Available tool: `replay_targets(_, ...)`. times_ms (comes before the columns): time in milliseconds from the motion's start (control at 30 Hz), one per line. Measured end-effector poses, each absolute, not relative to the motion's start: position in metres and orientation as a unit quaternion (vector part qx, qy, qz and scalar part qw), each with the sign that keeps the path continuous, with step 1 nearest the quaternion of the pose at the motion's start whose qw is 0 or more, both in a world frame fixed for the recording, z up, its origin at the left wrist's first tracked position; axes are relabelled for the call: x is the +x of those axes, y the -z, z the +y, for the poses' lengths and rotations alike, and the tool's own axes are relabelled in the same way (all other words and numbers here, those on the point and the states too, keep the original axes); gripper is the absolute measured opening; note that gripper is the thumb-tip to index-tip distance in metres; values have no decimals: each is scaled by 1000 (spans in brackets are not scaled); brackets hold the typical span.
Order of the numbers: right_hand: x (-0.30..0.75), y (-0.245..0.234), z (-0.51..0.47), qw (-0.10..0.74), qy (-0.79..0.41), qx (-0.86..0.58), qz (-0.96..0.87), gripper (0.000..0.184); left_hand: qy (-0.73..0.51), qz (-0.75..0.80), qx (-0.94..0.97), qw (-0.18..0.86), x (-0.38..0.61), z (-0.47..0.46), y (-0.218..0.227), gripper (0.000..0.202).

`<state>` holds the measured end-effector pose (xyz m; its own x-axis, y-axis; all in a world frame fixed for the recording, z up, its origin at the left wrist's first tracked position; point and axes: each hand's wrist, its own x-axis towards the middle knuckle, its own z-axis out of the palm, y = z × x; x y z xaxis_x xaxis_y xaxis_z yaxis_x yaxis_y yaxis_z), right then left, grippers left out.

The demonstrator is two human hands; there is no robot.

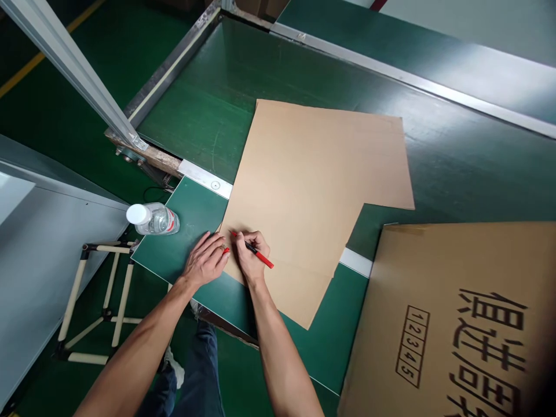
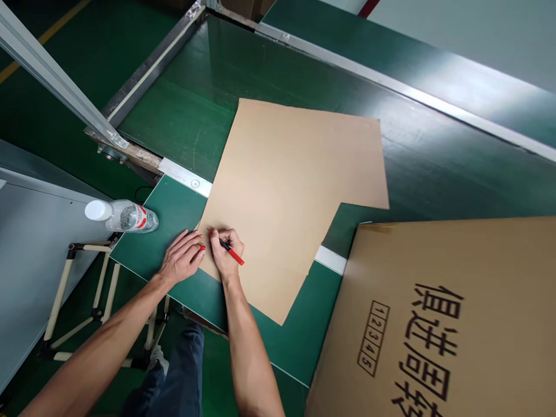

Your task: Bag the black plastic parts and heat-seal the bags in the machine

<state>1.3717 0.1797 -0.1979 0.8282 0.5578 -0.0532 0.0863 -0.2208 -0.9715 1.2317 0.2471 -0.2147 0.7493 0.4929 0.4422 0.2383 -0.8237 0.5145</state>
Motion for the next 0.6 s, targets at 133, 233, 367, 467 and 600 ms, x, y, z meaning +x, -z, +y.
replay_targets(133, 1372, 197, 182, 571, -216, -759, -229, 41, -298, 212, 904, 220, 1233, 245, 215, 17)
replay_targets(233, 1372, 197, 184, 563, -218, -762, -233, 41, -301, 218, 901, 221, 1234, 245, 215, 17)
replay_targets(367, 1371, 198, 185, 555, -222, -765, -239, 42, -307, 223, 899, 217, 1234, 246, 214, 15)
replay_targets(467, 1370, 199, 185, 553, -223, -765, -243, 41, -311, 225, 899, 211, 1234, 247, 213, 16)
replay_targets(600, 1369, 200, 186, 550, -222, -766, -248, 40, -319, 226, 898, 201, 1235, 247, 211, 16)
